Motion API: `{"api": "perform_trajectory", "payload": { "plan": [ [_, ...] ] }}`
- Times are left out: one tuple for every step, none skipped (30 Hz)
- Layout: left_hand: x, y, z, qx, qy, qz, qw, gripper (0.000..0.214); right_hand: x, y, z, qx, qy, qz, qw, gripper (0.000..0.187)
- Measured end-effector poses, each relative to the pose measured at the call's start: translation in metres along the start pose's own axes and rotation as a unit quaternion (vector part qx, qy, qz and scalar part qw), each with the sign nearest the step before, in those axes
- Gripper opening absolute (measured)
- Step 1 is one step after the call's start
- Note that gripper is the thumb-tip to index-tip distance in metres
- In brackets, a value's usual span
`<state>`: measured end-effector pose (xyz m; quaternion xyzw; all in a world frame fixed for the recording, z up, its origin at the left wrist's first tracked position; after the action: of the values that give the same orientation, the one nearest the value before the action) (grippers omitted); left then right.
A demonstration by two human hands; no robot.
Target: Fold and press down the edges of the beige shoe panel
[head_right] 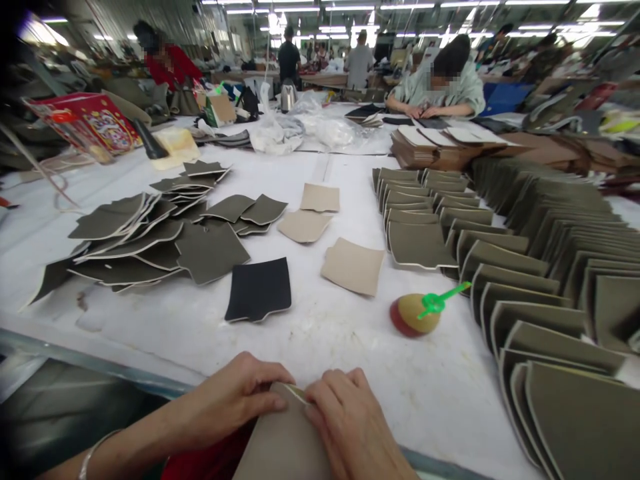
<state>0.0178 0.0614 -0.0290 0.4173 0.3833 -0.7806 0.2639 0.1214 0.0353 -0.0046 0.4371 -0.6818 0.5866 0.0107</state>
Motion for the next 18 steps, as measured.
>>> {"api": "perform_trajectory", "payload": {
  "plan": [
    [0.0, 0.0, -0.001, 0.001, 0.007, -0.01, 1.0, 0.017, 0.0, -0.002, -0.001, -0.006, 0.001, -0.006, 1.0, 0.017],
    [0.0, 0.001, -0.001, 0.002, 0.012, -0.018, 1.0, 0.017, 0.0, -0.003, -0.002, -0.012, 0.0, -0.008, 1.0, 0.017],
    [0.001, 0.002, -0.002, 0.002, 0.016, -0.023, 1.0, 0.018, 0.001, -0.004, -0.002, -0.016, -0.002, -0.008, 1.0, 0.017],
    [0.003, 0.002, -0.002, 0.002, 0.018, -0.026, 0.999, 0.018, 0.001, -0.004, -0.002, -0.019, -0.004, -0.007, 1.0, 0.017],
    [0.005, 0.003, -0.002, 0.002, 0.018, -0.027, 0.999, 0.018, 0.001, -0.003, -0.001, -0.02, -0.005, -0.006, 1.0, 0.017],
    [0.007, 0.004, -0.002, 0.003, 0.017, -0.027, 0.999, 0.019, 0.001, -0.002, -0.001, -0.022, -0.005, -0.005, 1.0, 0.017],
    [0.009, 0.004, -0.002, 0.004, 0.014, -0.025, 1.0, 0.019, 0.001, -0.002, -0.002, -0.023, -0.006, -0.006, 1.0, 0.017],
    [0.01, 0.005, -0.002, 0.006, 0.011, -0.024, 1.0, 0.019, 0.0, -0.001, -0.002, -0.023, -0.006, -0.008, 1.0, 0.017],
    [0.011, 0.005, -0.002, 0.008, 0.007, -0.023, 1.0, 0.019, 0.0, 0.0, -0.003, -0.022, -0.005, -0.011, 1.0, 0.017],
    [0.011, 0.005, -0.003, 0.011, 0.006, -0.022, 1.0, 0.019, -0.001, 0.001, -0.004, -0.021, -0.004, -0.014, 1.0, 0.017],
    [0.011, 0.005, -0.003, 0.014, 0.006, -0.022, 1.0, 0.02, -0.002, 0.002, -0.004, -0.021, -0.003, -0.017, 1.0, 0.017],
    [0.01, 0.005, -0.004, 0.016, 0.007, -0.021, 1.0, 0.022, -0.003, 0.003, -0.005, -0.021, -0.001, -0.018, 1.0, 0.017],
    [0.009, 0.004, -0.004, 0.017, 0.008, -0.02, 1.0, 0.023, -0.005, 0.003, -0.005, -0.021, 0.003, -0.018, 1.0, 0.017],
    [0.009, 0.004, -0.005, 0.018, 0.009, -0.019, 1.0, 0.023, -0.006, 0.004, -0.005, -0.02, 0.005, -0.017, 1.0, 0.017],
    [0.009, 0.004, -0.005, 0.018, 0.009, -0.019, 1.0, 0.024, -0.007, 0.005, -0.005, -0.018, 0.006, -0.015, 1.0, 0.018],
    [0.009, 0.004, -0.006, 0.018, 0.008, -0.02, 1.0, 0.024, -0.007, 0.005, -0.004, -0.018, 0.006, -0.011, 1.0, 0.018],
    [0.008, 0.004, -0.006, 0.017, 0.008, -0.022, 1.0, 0.025, -0.006, 0.005, -0.004, -0.021, 0.0, -0.008, 1.0, 0.018],
    [0.008, 0.004, -0.007, 0.016, 0.008, -0.026, 1.0, 0.026, -0.005, 0.004, -0.004, -0.026, -0.007, -0.004, 1.0, 0.018]
  ]
}}
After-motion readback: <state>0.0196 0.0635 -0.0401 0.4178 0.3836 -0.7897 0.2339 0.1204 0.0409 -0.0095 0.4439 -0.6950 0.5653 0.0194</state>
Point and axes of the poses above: each hand's wrist, its own z-axis away from the middle knuckle, its own y-axis out of the palm, x = y × z, the point moved 10 cm from there along -z, towards the middle knuckle, and after that the axes turned 10 degrees about -x, right-handed, at the moved point
